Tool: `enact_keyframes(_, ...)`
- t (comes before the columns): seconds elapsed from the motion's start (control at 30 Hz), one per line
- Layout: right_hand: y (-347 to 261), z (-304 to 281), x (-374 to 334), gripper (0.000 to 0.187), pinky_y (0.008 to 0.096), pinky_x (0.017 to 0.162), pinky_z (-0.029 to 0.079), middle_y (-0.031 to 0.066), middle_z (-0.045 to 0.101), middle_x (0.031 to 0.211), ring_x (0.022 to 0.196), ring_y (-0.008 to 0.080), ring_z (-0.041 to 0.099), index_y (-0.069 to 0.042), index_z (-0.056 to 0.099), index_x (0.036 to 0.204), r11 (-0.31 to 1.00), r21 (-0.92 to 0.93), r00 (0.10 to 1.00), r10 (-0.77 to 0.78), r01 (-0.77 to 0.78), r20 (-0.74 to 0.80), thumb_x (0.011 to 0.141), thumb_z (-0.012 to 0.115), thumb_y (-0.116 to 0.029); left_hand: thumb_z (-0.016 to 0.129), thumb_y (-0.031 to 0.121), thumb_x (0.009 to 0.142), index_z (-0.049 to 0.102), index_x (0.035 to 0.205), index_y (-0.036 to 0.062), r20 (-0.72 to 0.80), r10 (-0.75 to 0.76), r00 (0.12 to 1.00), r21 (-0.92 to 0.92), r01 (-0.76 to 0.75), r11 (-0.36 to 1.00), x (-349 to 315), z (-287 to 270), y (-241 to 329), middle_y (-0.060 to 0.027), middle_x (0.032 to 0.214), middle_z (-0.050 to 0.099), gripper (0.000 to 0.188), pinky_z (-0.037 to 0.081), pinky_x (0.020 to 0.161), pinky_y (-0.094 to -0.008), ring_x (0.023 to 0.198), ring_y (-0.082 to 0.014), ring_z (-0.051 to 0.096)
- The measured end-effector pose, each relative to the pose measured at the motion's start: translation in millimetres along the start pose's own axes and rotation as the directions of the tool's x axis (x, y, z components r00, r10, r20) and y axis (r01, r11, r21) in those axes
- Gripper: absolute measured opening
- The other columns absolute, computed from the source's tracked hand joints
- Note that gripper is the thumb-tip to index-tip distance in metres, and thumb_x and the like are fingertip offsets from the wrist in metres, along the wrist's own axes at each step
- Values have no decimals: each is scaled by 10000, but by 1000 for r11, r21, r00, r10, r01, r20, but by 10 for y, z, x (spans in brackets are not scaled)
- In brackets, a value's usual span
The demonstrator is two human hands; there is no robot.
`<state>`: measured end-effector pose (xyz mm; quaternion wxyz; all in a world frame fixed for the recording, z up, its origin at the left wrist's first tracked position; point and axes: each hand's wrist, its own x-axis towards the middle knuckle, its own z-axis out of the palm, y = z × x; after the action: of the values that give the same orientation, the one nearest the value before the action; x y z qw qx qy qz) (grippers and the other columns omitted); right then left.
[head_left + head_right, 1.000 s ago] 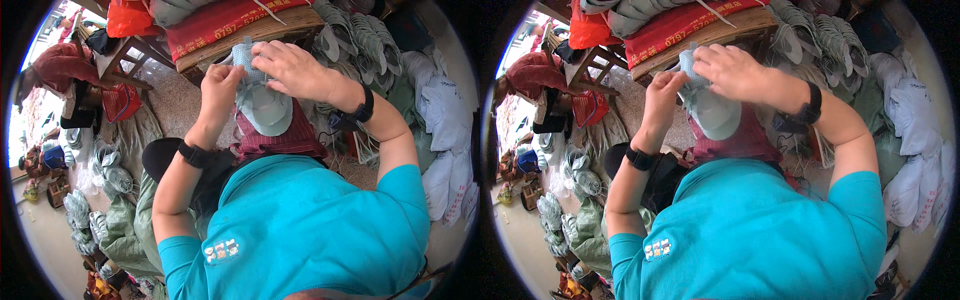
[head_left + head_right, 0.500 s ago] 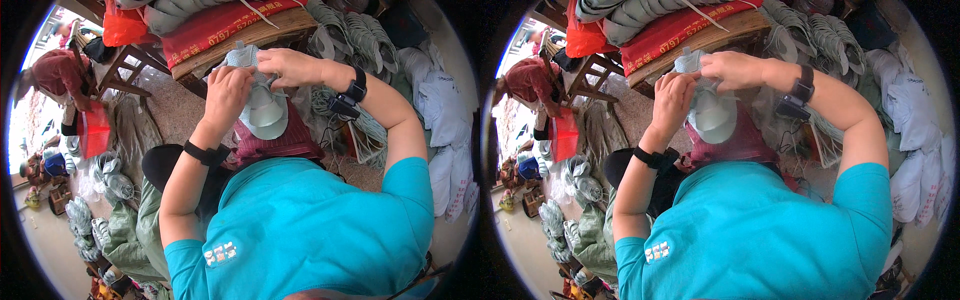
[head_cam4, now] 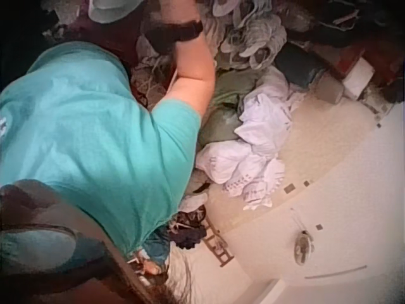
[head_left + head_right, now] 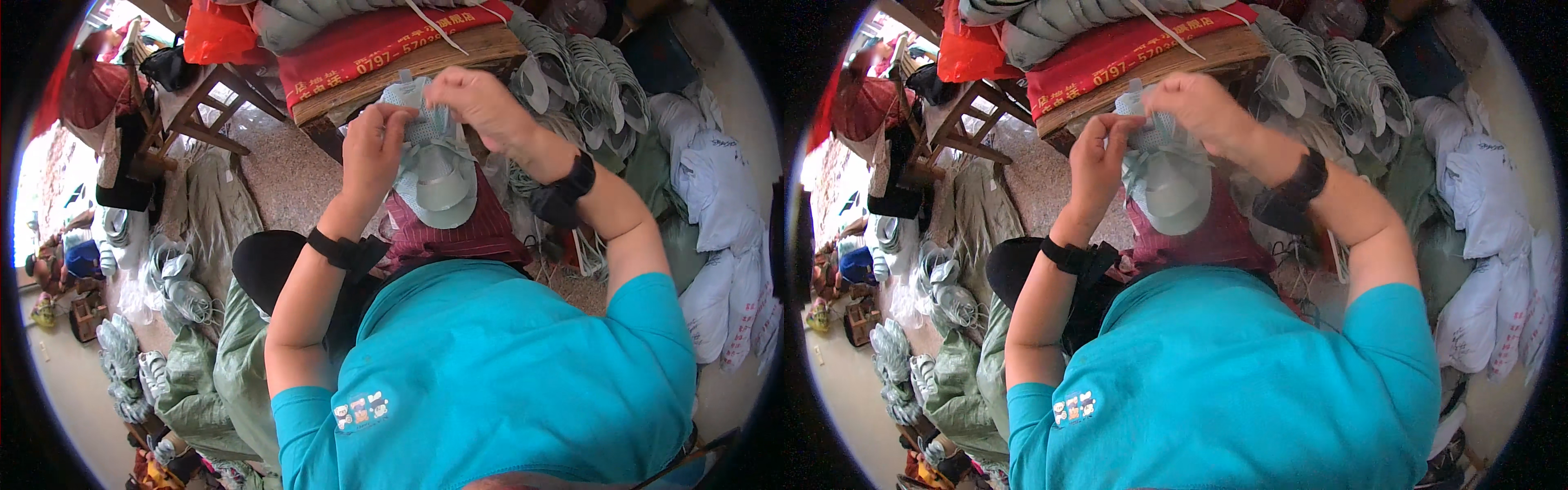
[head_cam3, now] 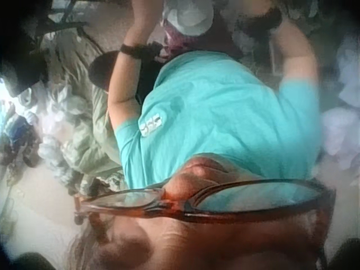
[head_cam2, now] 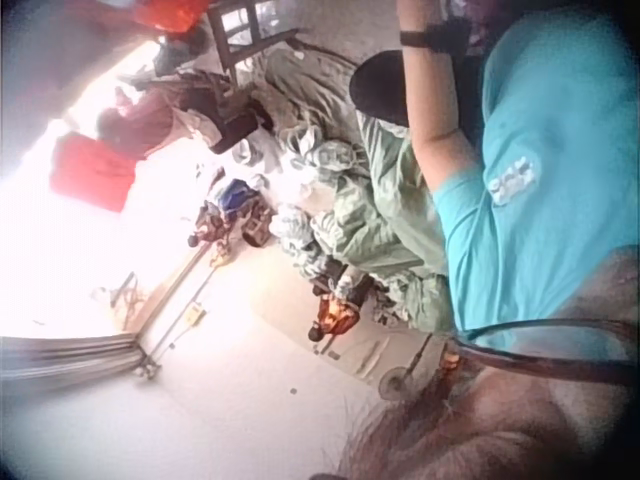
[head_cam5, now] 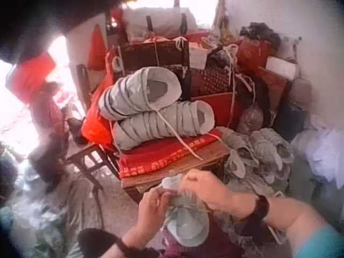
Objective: The person laces a light green sneaker by hand, threading the laces through the eyelets and tying a knot. They then pick up a second sneaker and begin the same lacing process.
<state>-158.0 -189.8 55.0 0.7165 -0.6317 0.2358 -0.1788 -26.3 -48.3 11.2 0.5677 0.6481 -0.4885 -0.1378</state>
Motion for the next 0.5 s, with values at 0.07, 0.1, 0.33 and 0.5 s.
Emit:
enact_keyframes(0.07, -258, 24, -38, 184, 167, 562, 393, -35, 584, 792, 603, 34, 502, -82, 646, 899, 999, 21, 995, -39, 37, 97, 977, 599, -242, 603, 91, 944, 658, 974, 28, -64, -34, 997, -149, 25, 989, 80, -29, 124, -86, 930, 702, 89, 479, 788, -320, 865, -213, 623)
enact_keyframes(0.1, -295, 35, -47, 190, 152, 538, 388, -36, 583, 776, 578, 28, 507, -88, 641, 923, 998, 38, 988, -57, 52, 143, 989, 589, -258, 609, 90, 936, 665, 942, 29, -119, 20, 993, -139, -37, 990, 140, -56, 253, -85, 905, 692, 83, 478, 772, -327, 844, -217, 622)
enact_keyframes(0.33, -31, 118, 7, 269, 270, 704, 571, 69, 617, 966, 801, 140, 678, 11, 539, 1191, 998, -4, 986, -57, 58, 157, 1006, 568, -181, 666, 103, 919, 649, 914, -7, -185, -69, 980, -144, 42, 989, 177, 21, -33, -68, 851, 622, 112, 468, 698, -271, 761, -139, 575)
enact_keyframes(0.5, -82, 184, 22, 347, 270, 774, 561, 52, 661, 977, 860, 120, 658, 33, 563, 1295, 983, -166, 975, -40, 78, 218, 994, 586, -138, 617, 124, 985, 641, 1010, -15, -56, -206, 977, -282, 183, 942, 164, 27, 114, -10, 901, 646, 144, 478, 722, -203, 802, -55, 576)
